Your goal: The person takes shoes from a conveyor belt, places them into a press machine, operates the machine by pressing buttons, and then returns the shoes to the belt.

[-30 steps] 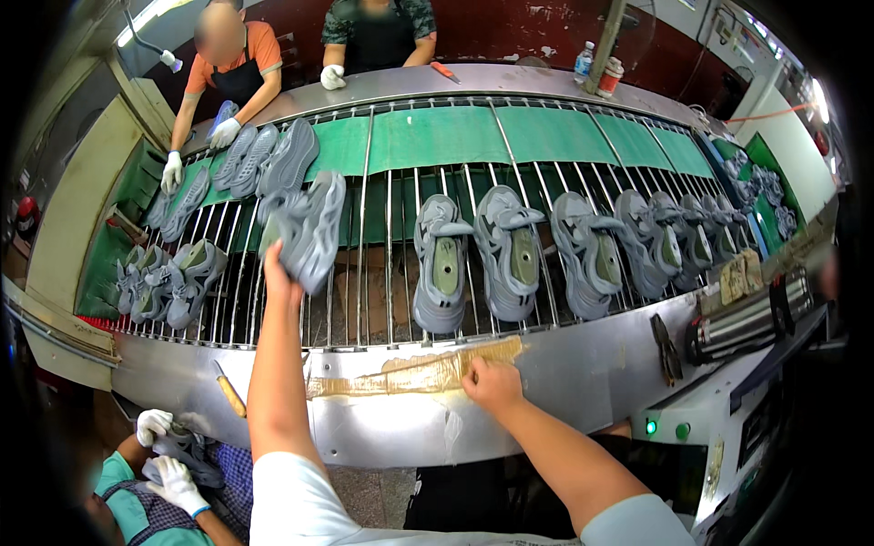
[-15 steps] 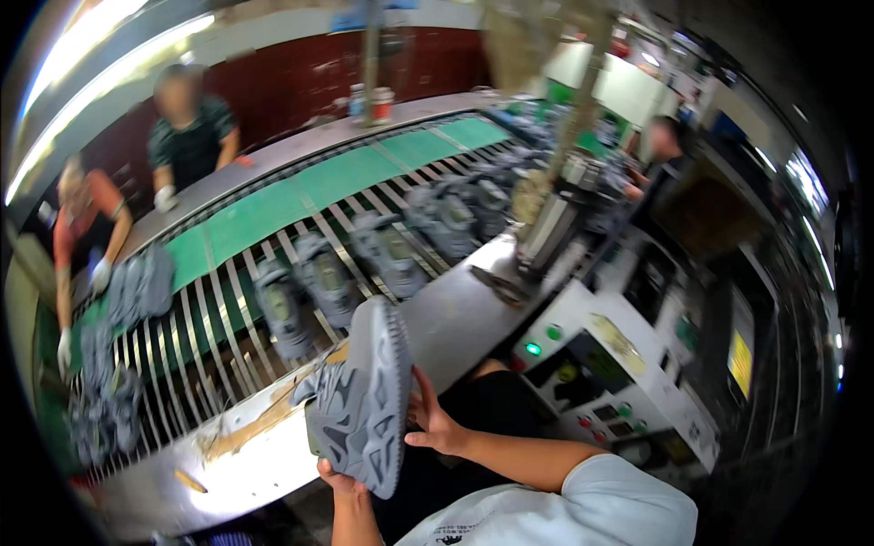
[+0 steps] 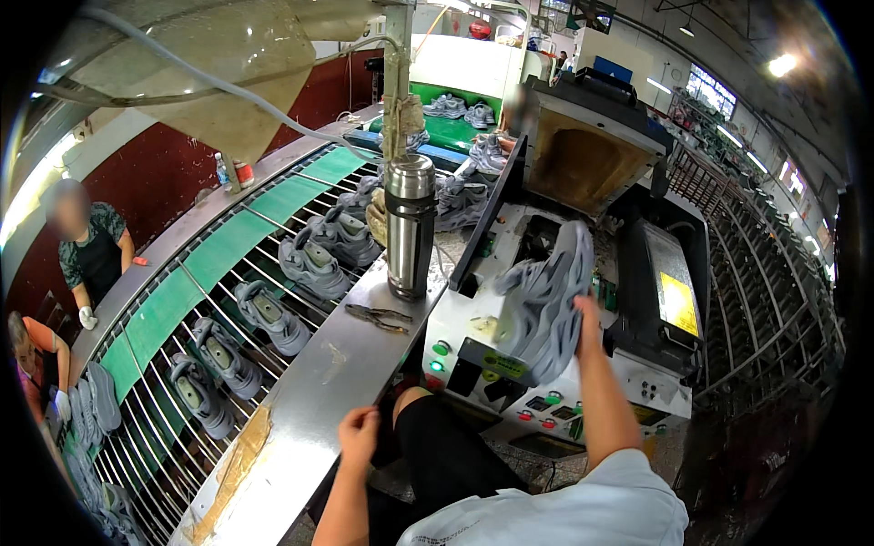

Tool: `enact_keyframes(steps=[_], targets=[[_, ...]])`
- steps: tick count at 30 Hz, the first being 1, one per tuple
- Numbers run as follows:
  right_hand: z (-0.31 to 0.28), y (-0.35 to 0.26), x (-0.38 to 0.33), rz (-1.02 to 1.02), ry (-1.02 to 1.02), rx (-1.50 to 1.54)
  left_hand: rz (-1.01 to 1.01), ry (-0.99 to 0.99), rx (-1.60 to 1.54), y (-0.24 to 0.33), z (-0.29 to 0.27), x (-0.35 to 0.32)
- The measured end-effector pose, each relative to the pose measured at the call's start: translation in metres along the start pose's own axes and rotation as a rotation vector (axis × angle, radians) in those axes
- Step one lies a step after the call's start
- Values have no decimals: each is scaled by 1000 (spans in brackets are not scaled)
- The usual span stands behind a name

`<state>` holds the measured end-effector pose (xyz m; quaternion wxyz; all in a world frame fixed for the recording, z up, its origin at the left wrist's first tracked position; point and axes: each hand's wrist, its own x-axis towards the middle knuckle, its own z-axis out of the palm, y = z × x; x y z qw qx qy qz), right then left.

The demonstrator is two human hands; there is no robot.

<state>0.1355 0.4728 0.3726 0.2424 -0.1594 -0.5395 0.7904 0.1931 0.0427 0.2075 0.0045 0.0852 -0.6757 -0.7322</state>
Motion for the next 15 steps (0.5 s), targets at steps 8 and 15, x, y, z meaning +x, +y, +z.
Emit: enact_keyframes(steps=[8, 15], targets=[[13, -55, 209, -85, 305, -1185, 96, 581, 433, -80, -102, -2], [33, -7, 248, 179, 351, -1587, 31, 575, 396, -77, -97, -1]])
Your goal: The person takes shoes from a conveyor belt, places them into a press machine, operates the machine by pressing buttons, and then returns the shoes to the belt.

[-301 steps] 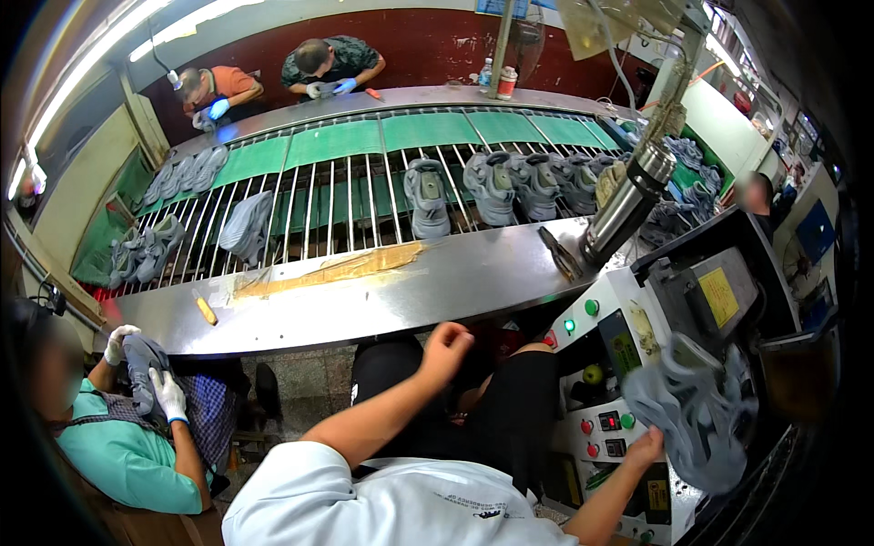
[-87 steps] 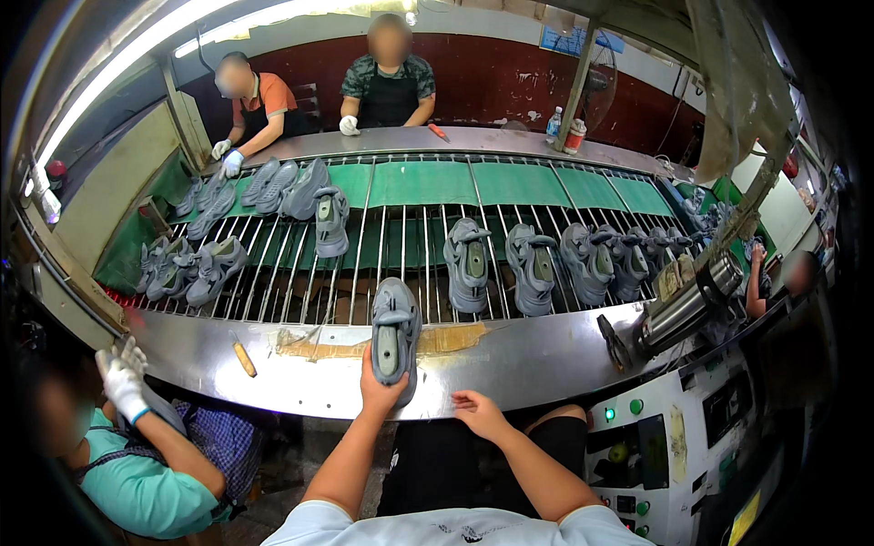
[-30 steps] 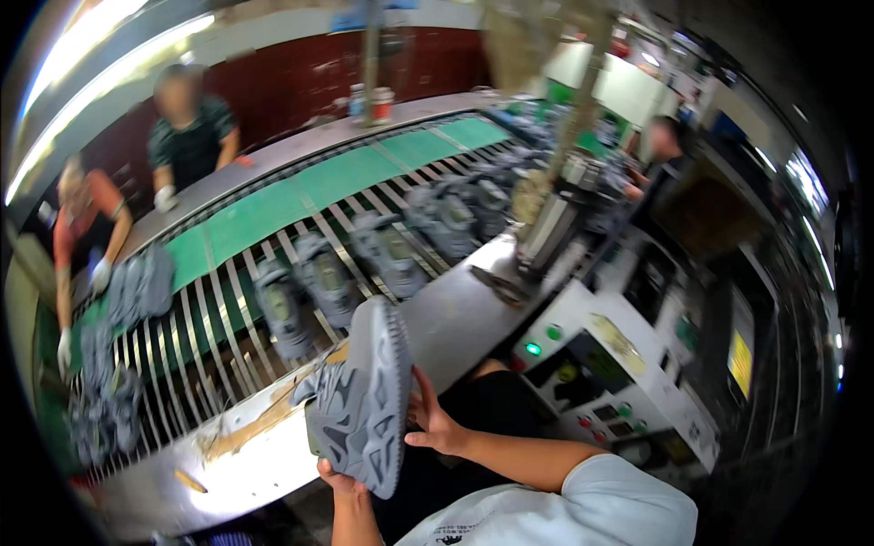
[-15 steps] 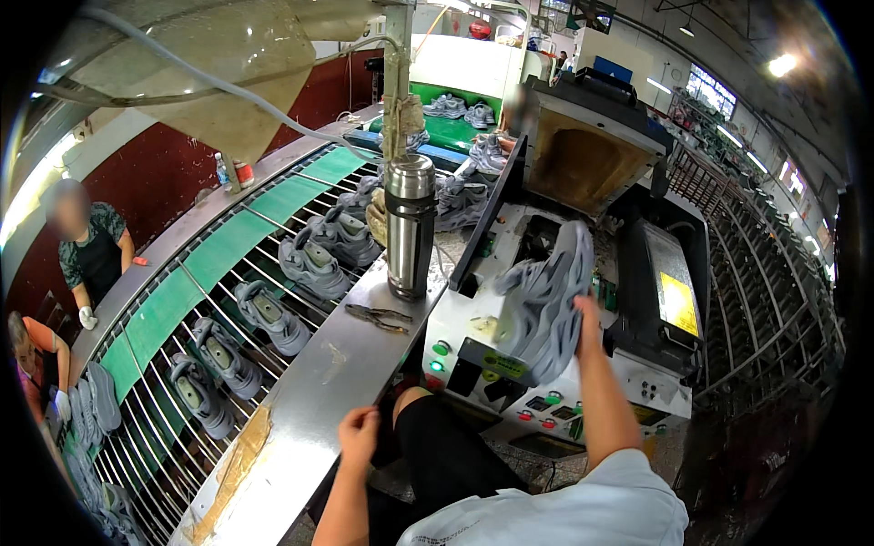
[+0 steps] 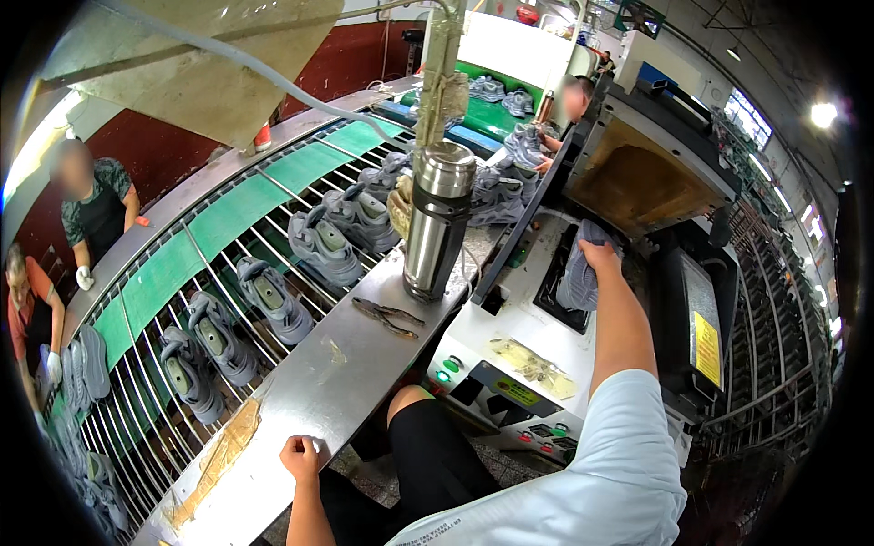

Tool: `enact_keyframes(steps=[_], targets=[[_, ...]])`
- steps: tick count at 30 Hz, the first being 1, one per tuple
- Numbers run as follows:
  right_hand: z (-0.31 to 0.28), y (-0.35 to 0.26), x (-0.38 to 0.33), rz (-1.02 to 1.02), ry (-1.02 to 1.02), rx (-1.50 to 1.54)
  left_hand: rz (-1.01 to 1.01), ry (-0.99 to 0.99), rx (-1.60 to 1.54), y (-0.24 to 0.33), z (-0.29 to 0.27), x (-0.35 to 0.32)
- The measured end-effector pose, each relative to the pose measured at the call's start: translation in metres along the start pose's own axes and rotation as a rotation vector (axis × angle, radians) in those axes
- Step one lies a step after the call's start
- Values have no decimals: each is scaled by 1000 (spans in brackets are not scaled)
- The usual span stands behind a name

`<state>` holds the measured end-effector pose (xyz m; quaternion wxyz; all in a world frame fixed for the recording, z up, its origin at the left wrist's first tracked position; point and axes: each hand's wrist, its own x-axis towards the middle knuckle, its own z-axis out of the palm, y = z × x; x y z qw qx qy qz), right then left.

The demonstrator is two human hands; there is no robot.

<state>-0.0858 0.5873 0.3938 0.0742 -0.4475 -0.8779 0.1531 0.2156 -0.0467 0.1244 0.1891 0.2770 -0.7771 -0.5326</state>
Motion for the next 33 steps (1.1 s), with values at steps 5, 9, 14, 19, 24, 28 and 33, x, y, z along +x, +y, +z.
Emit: enact_keyframes(steps=[5, 9, 14, 19, 24, 28, 33], targets=[[-6, -3, -61, -87, -80, -27, 62, 51, 139, -6, -5, -1], [0, 57, -121, -321, 84, -52, 24, 95, 209, 24, 13, -6], [6, 179, -201, -755, 316, 262, -189, -117, -149, 18, 75, -12], [-29, 310, -235, -619, 481, 313, -324, -616, -530, 118, 172, -70], [-60, 377, -211, -496, 609, 340, -512, -745, -943, 157, 242, -85], [-84, 400, -172, -472, 710, 271, -401, -816, -798, 147, 213, -80], [-105, 370, -83, -160, 524, -30, 24, -319, -408, 44, 98, -13]])
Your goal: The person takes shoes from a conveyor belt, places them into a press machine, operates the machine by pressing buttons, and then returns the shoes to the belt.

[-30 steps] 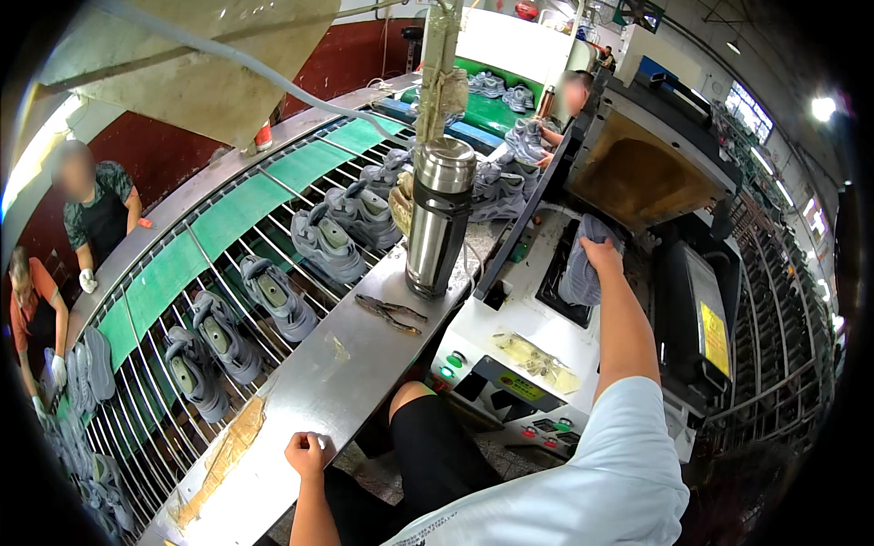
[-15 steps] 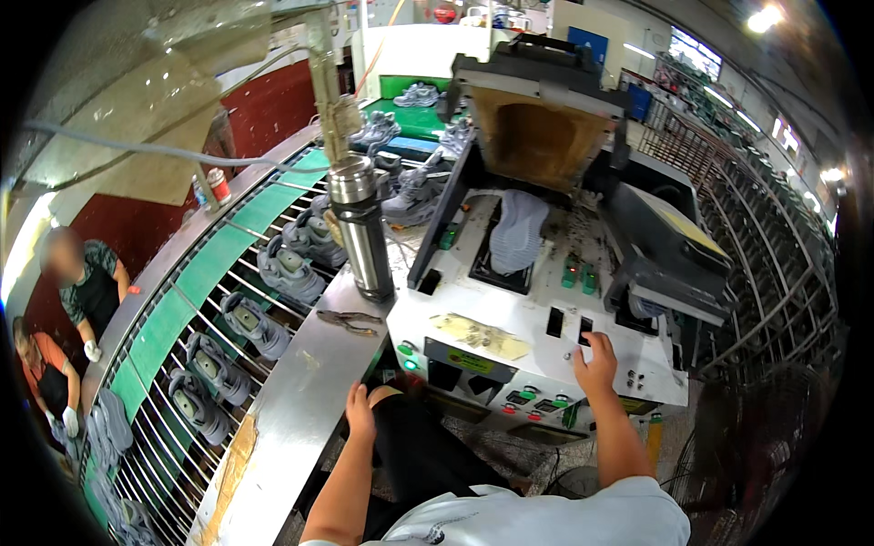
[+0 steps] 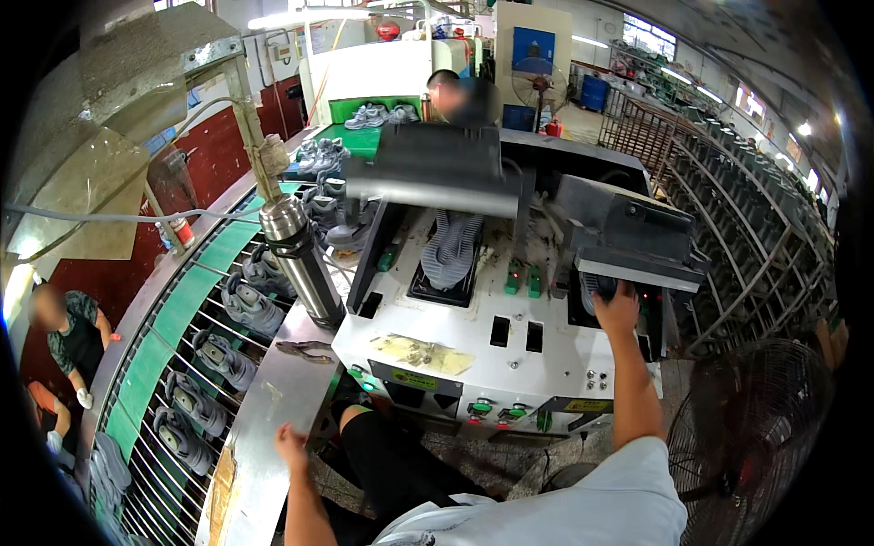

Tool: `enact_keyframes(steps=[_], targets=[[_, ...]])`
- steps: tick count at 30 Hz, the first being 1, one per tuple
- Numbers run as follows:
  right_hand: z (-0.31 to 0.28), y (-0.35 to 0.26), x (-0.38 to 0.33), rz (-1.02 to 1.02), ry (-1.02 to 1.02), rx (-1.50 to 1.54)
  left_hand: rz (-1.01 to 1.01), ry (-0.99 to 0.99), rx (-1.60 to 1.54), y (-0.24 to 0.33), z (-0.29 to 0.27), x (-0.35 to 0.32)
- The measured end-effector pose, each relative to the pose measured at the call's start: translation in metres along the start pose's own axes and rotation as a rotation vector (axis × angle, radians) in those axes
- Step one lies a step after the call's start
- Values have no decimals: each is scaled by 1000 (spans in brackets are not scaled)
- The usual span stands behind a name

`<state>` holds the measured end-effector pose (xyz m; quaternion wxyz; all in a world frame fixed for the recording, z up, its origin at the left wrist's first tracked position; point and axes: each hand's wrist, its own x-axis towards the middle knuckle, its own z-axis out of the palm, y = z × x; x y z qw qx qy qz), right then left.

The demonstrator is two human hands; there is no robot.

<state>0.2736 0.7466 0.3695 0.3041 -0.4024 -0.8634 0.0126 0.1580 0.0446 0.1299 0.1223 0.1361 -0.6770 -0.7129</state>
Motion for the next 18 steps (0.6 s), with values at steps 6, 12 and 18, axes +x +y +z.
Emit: enact_keyframes(steps=[6, 12, 18], targets=[[23, -22, 87, 108, -462, -13, -133, 650, 122, 20, -175, -36], [15, -54, 79, 393, -337, -13, -211, 866, 83, 26, -266, -89], [-5, -47, 24, 260, 79, 202, -381, 542, 425, 25, -280, -88]])
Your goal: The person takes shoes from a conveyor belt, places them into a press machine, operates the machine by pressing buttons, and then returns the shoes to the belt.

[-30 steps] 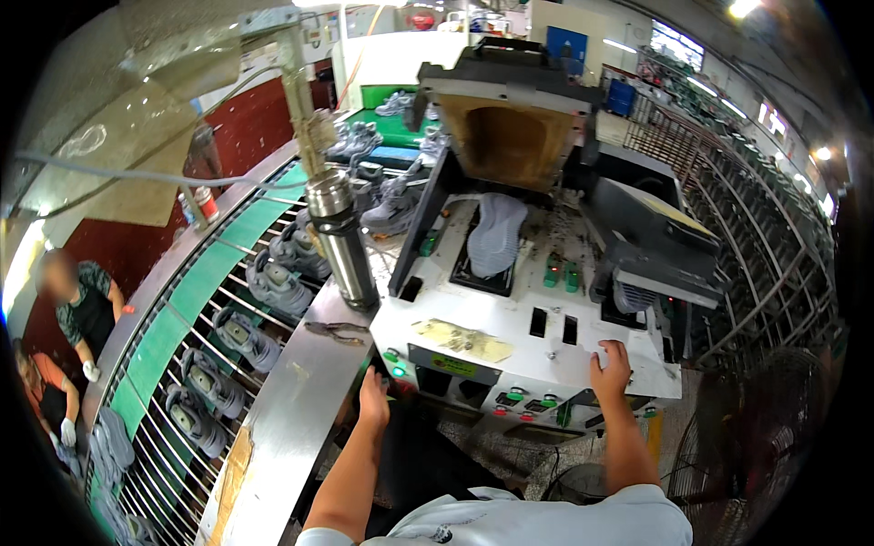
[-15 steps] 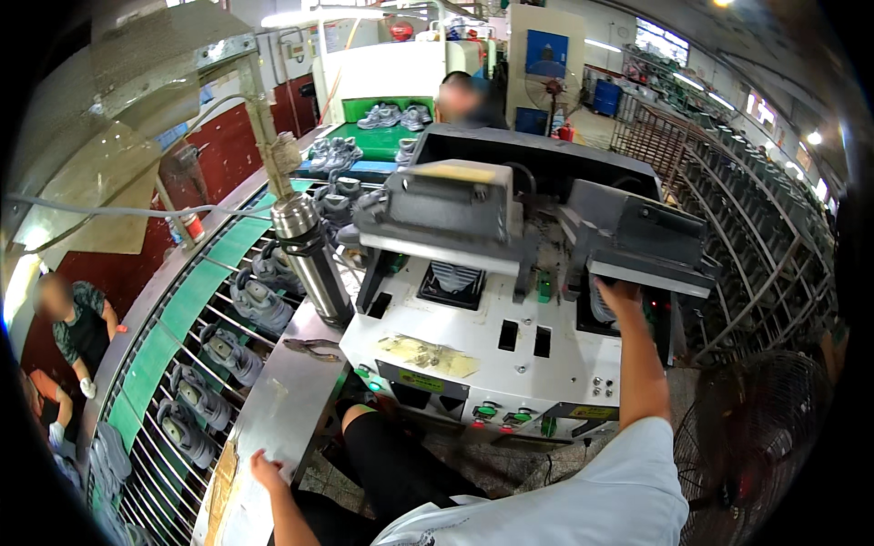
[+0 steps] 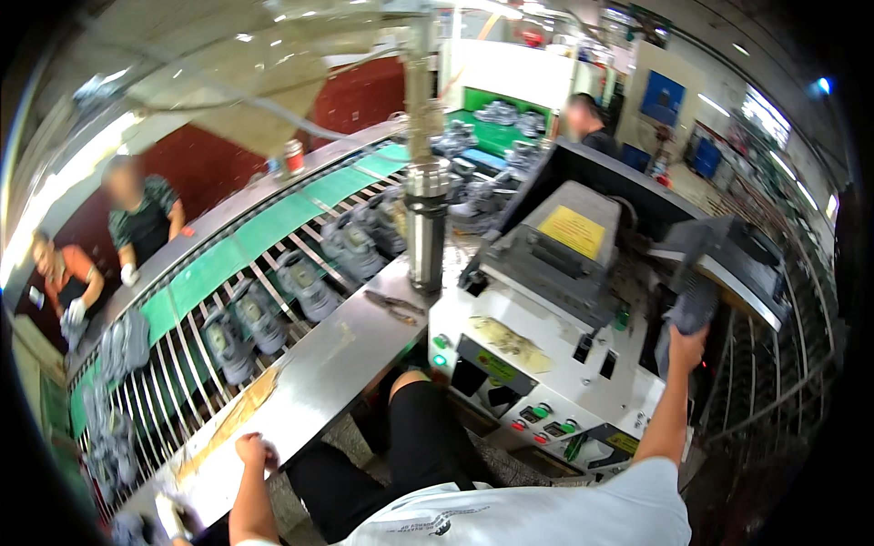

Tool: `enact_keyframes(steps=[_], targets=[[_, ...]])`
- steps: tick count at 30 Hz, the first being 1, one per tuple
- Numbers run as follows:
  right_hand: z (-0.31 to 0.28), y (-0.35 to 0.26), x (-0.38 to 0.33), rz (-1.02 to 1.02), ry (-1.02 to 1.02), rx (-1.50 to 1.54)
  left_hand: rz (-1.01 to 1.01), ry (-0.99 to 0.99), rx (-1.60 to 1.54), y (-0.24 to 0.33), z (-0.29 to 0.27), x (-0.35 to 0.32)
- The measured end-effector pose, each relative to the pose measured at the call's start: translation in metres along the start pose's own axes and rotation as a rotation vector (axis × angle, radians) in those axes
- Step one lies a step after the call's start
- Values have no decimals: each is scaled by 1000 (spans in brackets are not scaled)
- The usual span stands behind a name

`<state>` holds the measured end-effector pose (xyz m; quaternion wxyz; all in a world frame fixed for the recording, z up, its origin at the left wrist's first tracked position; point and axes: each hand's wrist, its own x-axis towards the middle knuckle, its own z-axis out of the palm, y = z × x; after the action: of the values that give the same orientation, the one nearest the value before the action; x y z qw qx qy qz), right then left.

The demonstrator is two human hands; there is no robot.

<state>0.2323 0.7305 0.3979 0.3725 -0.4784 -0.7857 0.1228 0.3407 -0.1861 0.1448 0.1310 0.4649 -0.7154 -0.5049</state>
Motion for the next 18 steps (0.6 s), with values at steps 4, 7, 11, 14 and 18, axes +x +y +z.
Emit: enact_keyframes(steps=[4, 7, 11, 14, 18], targets=[[8, 62, -46, -265, 409, 74, 222, 25, 575, 12, 19, -7], [-10, 79, -94, -284, 456, 298, 457, -122, 700, 20, 43, -31], [-29, 81, -167, -41, 139, 925, 307, -897, 274, 62, 80, -138], [-9, 73, -215, 196, -641, 1476, 374, -1311, -209, 89, 97, -223], [-41, -46, -349, 417, -1351, 1591, 629, -1344, -532, 138, 93, -267]])
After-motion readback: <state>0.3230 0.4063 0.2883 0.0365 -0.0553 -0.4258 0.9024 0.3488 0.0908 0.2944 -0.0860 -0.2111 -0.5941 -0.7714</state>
